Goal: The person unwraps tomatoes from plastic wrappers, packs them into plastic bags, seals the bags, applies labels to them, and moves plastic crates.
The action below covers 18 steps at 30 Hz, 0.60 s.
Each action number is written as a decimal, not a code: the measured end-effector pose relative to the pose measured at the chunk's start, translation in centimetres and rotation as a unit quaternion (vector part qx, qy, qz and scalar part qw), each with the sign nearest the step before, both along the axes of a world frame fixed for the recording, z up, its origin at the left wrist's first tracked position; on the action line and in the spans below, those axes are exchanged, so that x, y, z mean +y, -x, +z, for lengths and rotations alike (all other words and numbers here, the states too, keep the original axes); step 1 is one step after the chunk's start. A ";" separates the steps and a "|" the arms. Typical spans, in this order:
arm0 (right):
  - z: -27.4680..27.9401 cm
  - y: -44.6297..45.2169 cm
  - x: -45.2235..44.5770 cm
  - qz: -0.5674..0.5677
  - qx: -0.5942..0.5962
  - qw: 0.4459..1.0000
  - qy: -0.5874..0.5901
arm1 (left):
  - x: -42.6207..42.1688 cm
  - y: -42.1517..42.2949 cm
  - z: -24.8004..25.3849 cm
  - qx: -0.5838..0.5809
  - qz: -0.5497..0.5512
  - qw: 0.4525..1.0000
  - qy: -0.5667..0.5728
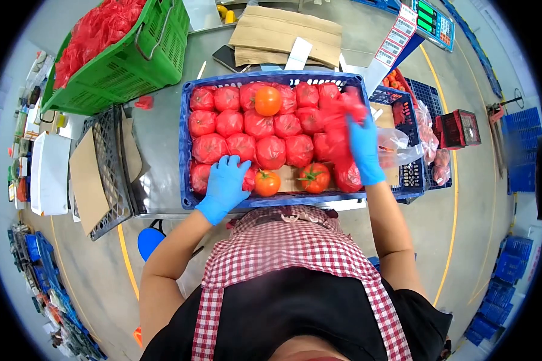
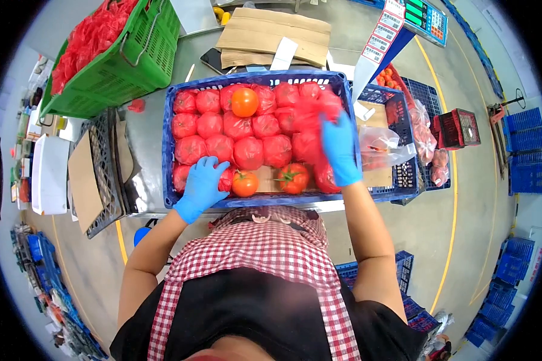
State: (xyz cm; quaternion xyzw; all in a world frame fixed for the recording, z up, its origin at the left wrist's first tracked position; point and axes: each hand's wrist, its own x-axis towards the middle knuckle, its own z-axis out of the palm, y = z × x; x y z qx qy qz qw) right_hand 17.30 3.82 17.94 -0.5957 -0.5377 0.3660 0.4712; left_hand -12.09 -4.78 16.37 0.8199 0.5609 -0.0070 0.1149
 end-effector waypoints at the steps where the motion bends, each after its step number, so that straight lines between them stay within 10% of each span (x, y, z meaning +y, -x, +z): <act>1: 0.5 1.6 0.0 0.049 -0.114 0.992 -0.022 | 0.2 -0.1 -0.1 0.023 -0.009 1.000 0.001; 3: -0.7 4.1 -0.5 0.281 -0.363 0.885 -0.080 | 0.2 0.9 -1.9 -0.065 -0.026 0.998 0.006; 6: -5.0 7.0 -2.5 0.253 -0.587 0.762 -0.104 | 0.1 2.3 -1.8 -0.215 0.009 0.977 0.004; 11: -5.7 6.7 -2.5 0.254 -0.503 0.815 -0.134 | 0.7 2.6 -3.5 -0.444 0.276 0.849 0.075; 16: -5.8 5.0 -2.0 0.321 -0.408 0.831 -0.197 | 4.6 4.1 -1.1 -0.746 0.441 0.493 0.081; 18: -8.5 4.6 -0.8 0.125 -0.249 0.948 -0.156 | 6.8 4.7 0.0 -0.670 0.324 0.668 0.009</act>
